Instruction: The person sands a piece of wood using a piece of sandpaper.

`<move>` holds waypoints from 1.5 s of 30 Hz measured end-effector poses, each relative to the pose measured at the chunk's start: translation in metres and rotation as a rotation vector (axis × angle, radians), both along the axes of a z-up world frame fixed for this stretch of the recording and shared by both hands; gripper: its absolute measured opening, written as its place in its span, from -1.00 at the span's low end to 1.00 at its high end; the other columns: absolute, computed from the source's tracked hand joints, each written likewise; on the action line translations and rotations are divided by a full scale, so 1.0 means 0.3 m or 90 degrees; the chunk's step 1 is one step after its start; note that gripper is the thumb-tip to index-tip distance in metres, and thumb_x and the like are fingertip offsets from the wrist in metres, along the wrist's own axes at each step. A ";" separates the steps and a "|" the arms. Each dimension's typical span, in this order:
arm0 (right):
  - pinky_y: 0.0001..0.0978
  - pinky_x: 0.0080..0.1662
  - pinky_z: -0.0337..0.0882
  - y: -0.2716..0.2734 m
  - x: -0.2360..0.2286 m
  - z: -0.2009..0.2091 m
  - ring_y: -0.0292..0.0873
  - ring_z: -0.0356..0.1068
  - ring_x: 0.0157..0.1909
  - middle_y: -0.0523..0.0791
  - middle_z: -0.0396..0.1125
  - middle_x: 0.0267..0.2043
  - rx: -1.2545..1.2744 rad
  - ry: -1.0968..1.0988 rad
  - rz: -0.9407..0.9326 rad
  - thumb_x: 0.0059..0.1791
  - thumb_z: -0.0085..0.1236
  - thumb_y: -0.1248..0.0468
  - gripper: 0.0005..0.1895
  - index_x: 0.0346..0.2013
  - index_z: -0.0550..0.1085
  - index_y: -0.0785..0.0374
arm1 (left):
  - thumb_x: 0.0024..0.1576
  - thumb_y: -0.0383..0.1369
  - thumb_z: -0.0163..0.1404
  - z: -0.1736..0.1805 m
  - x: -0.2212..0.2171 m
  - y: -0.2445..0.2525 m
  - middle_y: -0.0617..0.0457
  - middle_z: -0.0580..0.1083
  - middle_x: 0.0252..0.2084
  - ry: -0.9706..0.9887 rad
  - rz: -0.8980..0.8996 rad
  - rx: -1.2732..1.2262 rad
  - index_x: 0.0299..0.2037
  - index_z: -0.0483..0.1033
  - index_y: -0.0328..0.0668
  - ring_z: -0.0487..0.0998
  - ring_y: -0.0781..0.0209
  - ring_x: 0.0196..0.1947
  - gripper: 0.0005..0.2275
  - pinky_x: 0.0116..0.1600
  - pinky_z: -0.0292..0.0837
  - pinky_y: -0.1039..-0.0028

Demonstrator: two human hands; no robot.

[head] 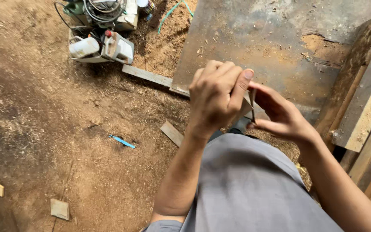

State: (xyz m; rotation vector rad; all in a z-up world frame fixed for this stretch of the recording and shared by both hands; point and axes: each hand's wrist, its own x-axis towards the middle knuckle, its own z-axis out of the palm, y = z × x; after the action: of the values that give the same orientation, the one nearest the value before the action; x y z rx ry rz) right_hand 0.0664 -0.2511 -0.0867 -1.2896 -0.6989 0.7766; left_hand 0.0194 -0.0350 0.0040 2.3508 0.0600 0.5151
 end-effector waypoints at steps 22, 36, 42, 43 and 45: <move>-0.20 0.55 -0.02 0.080 -0.007 -0.070 -0.10 0.01 0.59 0.01 0.04 0.56 0.038 -0.049 -0.088 -0.09 0.35 0.35 -0.08 0.48 0.10 0.37 | 0.29 -0.27 -0.08 -0.008 0.113 0.065 0.04 0.48 -0.47 0.007 -0.035 -0.069 -0.47 0.53 -0.19 0.51 0.08 -0.31 -0.70 -0.15 0.38 0.29; -0.19 0.56 0.00 0.134 -0.014 -0.091 -0.09 0.01 0.60 -0.01 0.06 0.56 0.105 -0.123 -0.044 -0.05 0.32 0.40 -0.15 0.47 0.13 0.35 | 0.31 -0.27 -0.12 -0.008 0.059 0.114 0.03 0.48 -0.47 -0.006 -0.009 -0.091 -0.53 0.53 -0.17 0.50 0.12 -0.31 -0.65 -0.18 0.39 0.35; -0.19 0.52 0.03 0.165 -0.011 -0.105 -0.09 0.05 0.57 0.01 0.07 0.54 0.029 0.008 -0.061 -0.09 0.30 0.42 -0.13 0.48 0.13 0.33 | 0.31 -0.28 -0.12 -0.011 0.036 0.138 0.05 0.49 -0.48 0.001 -0.003 -0.108 -0.53 0.52 -0.18 0.49 0.13 -0.31 -0.65 -0.16 0.40 0.36; -0.19 0.53 0.03 0.168 -0.019 -0.084 -0.10 0.03 0.58 0.02 0.04 0.56 0.057 -0.038 -0.059 -0.08 0.31 0.42 -0.14 0.47 0.14 0.33 | 0.32 -0.28 -0.12 -0.011 0.032 0.146 0.05 0.49 -0.48 0.000 0.005 -0.107 -0.52 0.52 -0.19 0.49 0.13 -0.31 -0.65 -0.16 0.39 0.35; -0.20 0.53 0.02 0.146 -0.037 -0.050 -0.10 -0.01 0.60 0.02 -0.02 0.58 0.103 -0.130 -0.057 -0.07 0.32 0.43 -0.16 0.46 0.16 0.34 | 0.33 -0.28 -0.14 -0.024 0.025 0.140 0.04 0.48 -0.48 0.000 0.018 -0.115 -0.51 0.51 -0.19 0.48 0.12 -0.30 -0.65 -0.14 0.38 0.35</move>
State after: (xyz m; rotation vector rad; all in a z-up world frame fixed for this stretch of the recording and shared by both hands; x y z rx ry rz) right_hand 0.0554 -0.2073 -0.1016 -1.2531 -0.8441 0.5090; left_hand 0.0270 0.0069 -0.0032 2.1765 0.1344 0.5028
